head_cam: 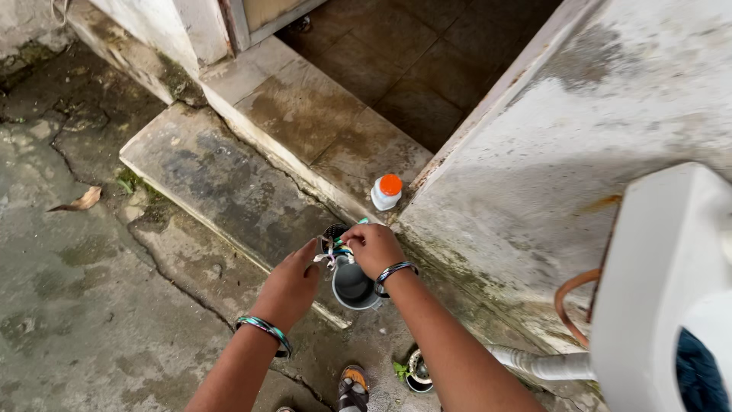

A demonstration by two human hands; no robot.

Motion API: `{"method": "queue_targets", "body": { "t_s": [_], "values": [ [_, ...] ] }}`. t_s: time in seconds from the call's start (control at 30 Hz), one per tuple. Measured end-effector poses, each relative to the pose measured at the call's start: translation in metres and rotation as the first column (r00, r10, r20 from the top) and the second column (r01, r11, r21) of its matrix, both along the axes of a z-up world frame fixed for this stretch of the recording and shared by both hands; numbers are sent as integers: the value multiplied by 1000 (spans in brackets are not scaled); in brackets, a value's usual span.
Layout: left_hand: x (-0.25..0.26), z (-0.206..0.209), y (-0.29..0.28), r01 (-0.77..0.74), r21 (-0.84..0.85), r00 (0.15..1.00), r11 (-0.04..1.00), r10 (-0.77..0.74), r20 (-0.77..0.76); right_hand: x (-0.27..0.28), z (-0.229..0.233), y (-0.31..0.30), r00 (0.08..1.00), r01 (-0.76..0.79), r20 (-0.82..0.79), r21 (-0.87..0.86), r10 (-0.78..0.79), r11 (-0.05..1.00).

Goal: The person clears a faucet using a wire and then wipes the sink and tap with a cloth.

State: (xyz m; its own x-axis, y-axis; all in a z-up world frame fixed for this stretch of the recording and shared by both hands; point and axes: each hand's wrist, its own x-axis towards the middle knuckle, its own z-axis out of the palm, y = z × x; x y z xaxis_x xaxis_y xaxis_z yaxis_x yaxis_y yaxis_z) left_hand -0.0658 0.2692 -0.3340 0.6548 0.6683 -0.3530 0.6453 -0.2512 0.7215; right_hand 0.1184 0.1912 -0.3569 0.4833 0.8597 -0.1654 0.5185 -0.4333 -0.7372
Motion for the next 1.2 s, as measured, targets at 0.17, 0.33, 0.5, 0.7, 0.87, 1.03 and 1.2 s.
{"method": "queue_targets", "body": {
  "t_s": [0.17,0.33,0.5,0.7,0.87,1.03,1.2],
  "values": [
    [11,-66,10,-141,-267,988,953,154,28,16,-95,11,992,95,-67,-193,-110,977],
    [27,-127,23,-237,-431,960,871,278,34,17,-197,22,998,2,-66,-178,-14,984],
    [39,-171,35,-289,-498,955,818,281,-92,23,-291,30,997,-73,-23,-121,71,990],
    [39,-213,34,-274,-472,951,838,308,-7,36,-381,45,974,-130,167,-129,151,983],
    [31,-223,25,-271,-445,953,853,303,2,32,-391,53,958,-182,177,-236,226,955],
    [28,-215,23,-285,-474,958,833,241,-153,21,-350,59,976,-109,156,-257,153,960],
    [27,-215,22,-287,-468,956,835,280,-88,33,-377,73,968,-109,188,-278,165,955]
  ]
}}
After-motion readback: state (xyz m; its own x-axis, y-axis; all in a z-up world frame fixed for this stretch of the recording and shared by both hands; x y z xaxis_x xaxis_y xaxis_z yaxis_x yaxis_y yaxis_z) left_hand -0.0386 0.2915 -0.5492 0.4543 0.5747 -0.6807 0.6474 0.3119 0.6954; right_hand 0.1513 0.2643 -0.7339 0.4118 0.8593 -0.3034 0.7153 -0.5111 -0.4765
